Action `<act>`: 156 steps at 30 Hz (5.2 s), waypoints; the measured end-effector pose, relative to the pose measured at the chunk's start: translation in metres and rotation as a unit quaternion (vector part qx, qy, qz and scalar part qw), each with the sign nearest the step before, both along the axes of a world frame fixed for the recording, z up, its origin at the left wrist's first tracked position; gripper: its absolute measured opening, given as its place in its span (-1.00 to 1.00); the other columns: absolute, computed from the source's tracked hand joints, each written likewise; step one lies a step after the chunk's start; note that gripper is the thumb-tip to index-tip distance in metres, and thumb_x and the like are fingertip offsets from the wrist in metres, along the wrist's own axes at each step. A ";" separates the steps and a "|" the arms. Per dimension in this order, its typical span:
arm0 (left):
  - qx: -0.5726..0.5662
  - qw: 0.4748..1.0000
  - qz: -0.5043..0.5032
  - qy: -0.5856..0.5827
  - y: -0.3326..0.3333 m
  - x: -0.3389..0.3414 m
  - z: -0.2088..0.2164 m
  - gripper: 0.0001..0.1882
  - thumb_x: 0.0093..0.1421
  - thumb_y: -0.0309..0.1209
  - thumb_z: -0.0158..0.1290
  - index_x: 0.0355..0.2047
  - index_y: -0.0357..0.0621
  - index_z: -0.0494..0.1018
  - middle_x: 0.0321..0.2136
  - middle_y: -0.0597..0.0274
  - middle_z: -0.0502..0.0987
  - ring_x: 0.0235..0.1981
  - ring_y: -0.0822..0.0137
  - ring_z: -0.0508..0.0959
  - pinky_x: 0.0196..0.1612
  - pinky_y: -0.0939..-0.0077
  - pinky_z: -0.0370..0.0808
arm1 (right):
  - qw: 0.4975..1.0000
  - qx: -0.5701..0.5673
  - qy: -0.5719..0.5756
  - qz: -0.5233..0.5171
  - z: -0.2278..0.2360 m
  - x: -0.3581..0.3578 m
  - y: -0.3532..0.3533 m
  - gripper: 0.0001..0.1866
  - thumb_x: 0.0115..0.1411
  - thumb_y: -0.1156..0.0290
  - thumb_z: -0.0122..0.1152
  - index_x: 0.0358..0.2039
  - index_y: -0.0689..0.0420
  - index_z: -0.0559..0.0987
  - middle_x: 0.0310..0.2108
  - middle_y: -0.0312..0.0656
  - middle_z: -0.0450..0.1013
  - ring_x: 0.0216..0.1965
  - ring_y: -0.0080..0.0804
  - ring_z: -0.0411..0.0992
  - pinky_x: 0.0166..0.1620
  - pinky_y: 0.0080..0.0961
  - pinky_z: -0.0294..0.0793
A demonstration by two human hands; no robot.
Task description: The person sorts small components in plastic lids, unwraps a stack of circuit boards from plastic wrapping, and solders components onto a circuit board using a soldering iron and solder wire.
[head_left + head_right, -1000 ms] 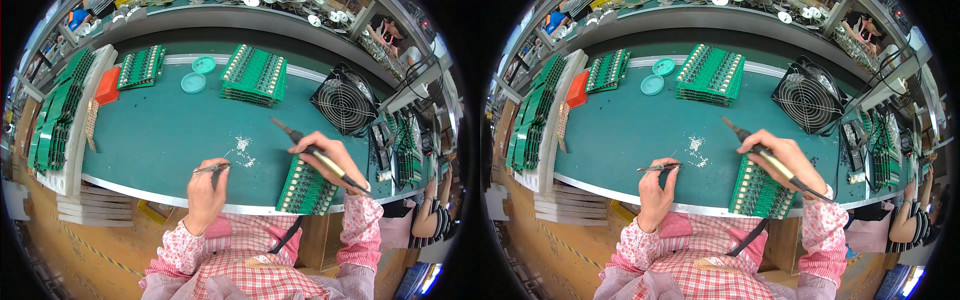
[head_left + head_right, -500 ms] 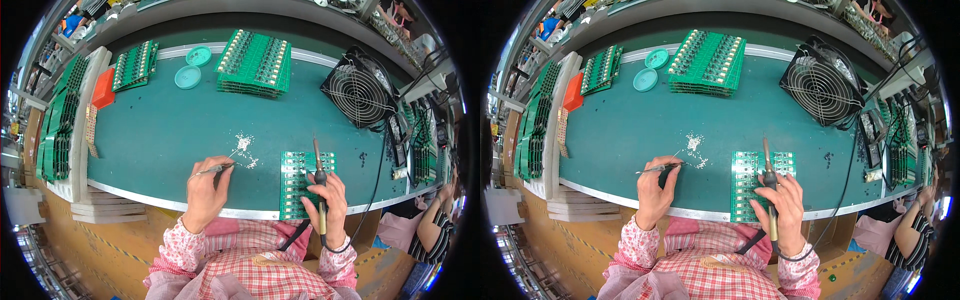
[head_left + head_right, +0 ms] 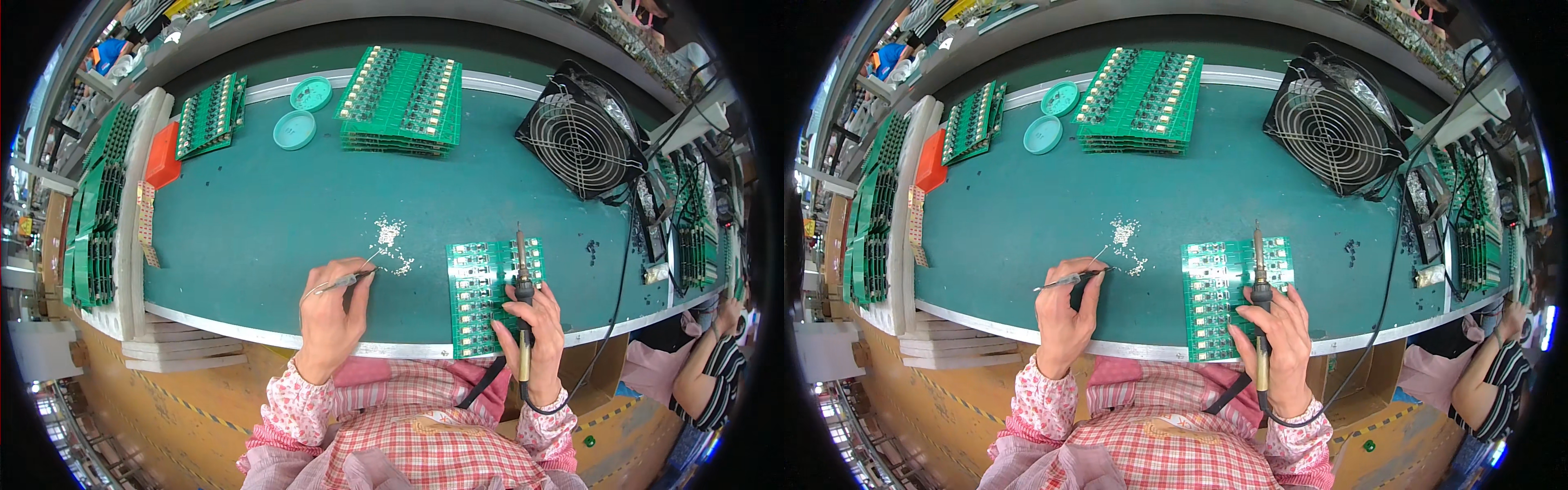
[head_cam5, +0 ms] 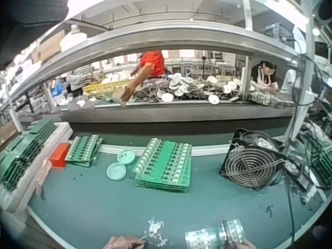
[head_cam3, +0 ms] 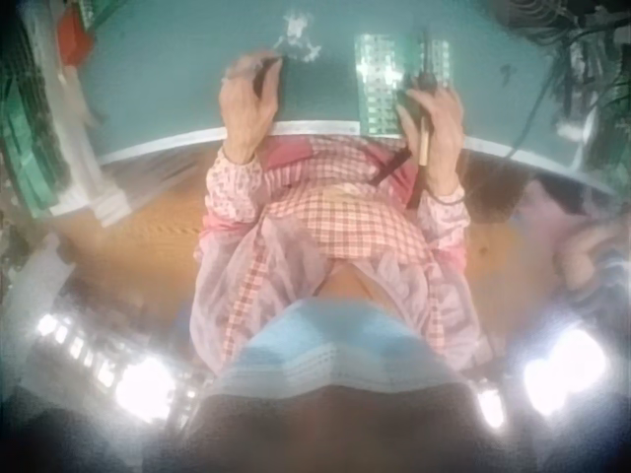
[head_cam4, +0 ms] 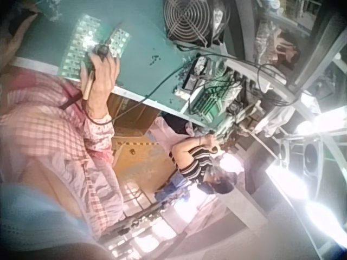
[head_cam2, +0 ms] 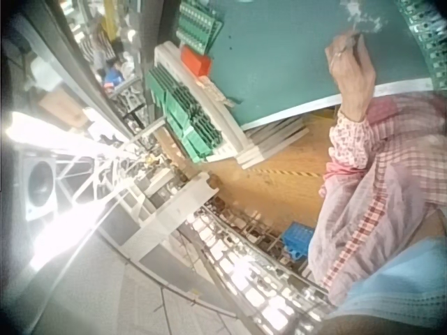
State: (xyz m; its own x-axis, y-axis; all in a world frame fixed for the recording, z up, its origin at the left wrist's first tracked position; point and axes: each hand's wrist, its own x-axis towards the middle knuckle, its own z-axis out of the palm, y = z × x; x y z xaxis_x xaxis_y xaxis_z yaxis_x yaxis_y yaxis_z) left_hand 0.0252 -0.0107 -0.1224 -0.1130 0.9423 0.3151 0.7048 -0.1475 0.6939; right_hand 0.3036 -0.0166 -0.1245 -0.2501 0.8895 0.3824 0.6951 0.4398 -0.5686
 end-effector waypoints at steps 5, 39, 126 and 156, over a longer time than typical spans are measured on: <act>0.014 1.000 0.001 0.017 0.000 0.000 -0.001 -0.82 0.13 -0.65 0.16 -0.24 -0.20 0.55 -0.26 0.15 0.62 -0.26 0.08 0.58 -0.13 0.33 0.47 | 0.999 -0.012 0.009 0.035 0.005 0.002 0.012 -0.58 -0.06 0.54 0.50 -0.14 0.11 0.59 -0.09 -0.08 0.58 0.04 -0.08 0.51 0.25 0.03 0.33; 0.027 0.996 -0.081 0.032 0.040 0.064 0.001 -0.95 0.18 -0.64 0.12 -0.33 -0.34 0.50 -0.28 0.05 0.61 -0.34 0.05 0.60 -0.19 0.32 0.50 | 0.986 0.080 0.144 0.005 0.008 0.003 0.019 -0.55 -0.09 0.68 0.45 -0.13 0.11 0.64 -0.37 -0.20 0.54 -0.43 -0.32 0.47 -0.40 -0.47 0.45; 0.031 0.996 -0.083 0.024 0.040 0.063 -0.001 -0.87 0.15 -0.64 0.15 -0.27 -0.27 0.52 -0.26 0.09 0.60 -0.27 0.03 0.60 -0.16 0.28 0.49 | 0.928 -0.146 0.341 -0.039 0.001 -0.012 0.022 -0.86 0.17 0.52 0.31 -0.27 0.19 0.54 -0.49 -0.26 0.54 -0.51 -0.55 0.54 -0.42 -0.61 0.48; 0.020 0.999 -0.041 0.004 -0.007 0.020 0.006 -0.84 0.14 -0.64 0.18 -0.25 -0.21 0.55 -0.28 0.14 0.62 -0.22 0.19 0.61 -0.08 0.34 0.46 | 0.991 0.040 0.122 -0.043 0.013 -0.002 0.021 -0.79 0.03 0.70 0.36 -0.32 0.16 0.63 -0.40 -0.24 0.49 -0.39 -0.33 0.35 -0.35 -0.45 0.39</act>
State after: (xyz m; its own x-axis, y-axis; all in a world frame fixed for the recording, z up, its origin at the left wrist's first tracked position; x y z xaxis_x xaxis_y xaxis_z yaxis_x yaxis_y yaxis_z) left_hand 0.0456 -0.0178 -0.1160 -0.0328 0.9347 0.3539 0.6950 -0.2332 0.6802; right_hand 0.3014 0.0047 -0.1117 -0.0667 0.8677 0.4926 0.5775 0.4361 -0.6902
